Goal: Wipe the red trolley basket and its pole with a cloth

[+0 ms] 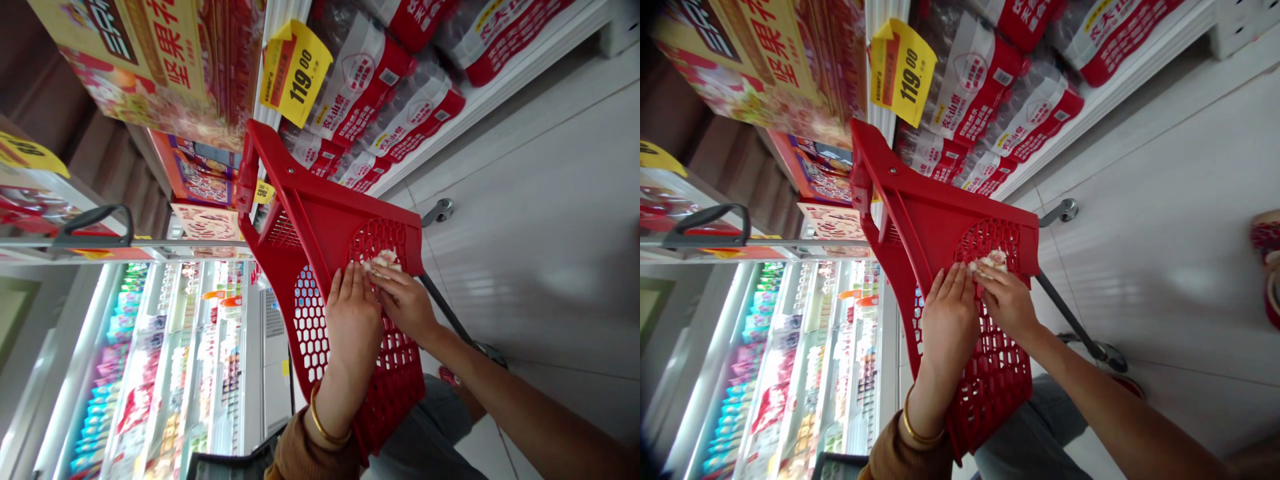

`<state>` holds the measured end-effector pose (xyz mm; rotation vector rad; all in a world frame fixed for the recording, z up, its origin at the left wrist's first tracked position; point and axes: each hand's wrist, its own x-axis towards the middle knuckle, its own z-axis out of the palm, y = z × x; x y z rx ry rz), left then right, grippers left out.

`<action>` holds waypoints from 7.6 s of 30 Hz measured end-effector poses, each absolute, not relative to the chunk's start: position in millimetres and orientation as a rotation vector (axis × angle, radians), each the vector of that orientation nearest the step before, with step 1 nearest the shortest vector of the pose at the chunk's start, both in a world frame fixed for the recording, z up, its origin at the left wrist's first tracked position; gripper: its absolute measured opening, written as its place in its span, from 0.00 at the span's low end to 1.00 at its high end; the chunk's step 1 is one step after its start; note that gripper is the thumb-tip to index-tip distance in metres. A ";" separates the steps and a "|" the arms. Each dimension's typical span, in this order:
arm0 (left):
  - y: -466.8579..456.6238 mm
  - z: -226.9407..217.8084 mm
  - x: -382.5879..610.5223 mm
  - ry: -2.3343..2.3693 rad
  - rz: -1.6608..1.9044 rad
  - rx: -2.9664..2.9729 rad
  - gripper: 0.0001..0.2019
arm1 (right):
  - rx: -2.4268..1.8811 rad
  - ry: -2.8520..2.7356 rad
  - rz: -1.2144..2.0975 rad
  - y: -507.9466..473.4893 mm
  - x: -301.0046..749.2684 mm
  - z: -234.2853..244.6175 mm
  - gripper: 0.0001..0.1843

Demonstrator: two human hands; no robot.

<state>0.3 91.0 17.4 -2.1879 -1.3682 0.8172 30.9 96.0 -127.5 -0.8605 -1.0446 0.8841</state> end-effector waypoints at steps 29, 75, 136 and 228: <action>95.7 22.8 3.3 -1.439 0.509 -2.026 0.22 | -0.710 -0.976 0.799 103.5 45.7 -118.6 0.16; 152.9 36.5 -8.6 -1.490 0.253 -2.182 0.26 | -0.730 -0.990 0.941 175.2 68.0 -65.3 0.19; 2.8 21.7 -18.0 -2.065 -0.530 -2.470 0.26 | -0.724 -1.158 1.050 8.1 29.6 -67.6 0.25; -119.3 -50.7 -39.9 -2.082 -1.252 -1.932 0.15 | -0.285 -2.445 0.072 25.7 117.8 -49.3 0.22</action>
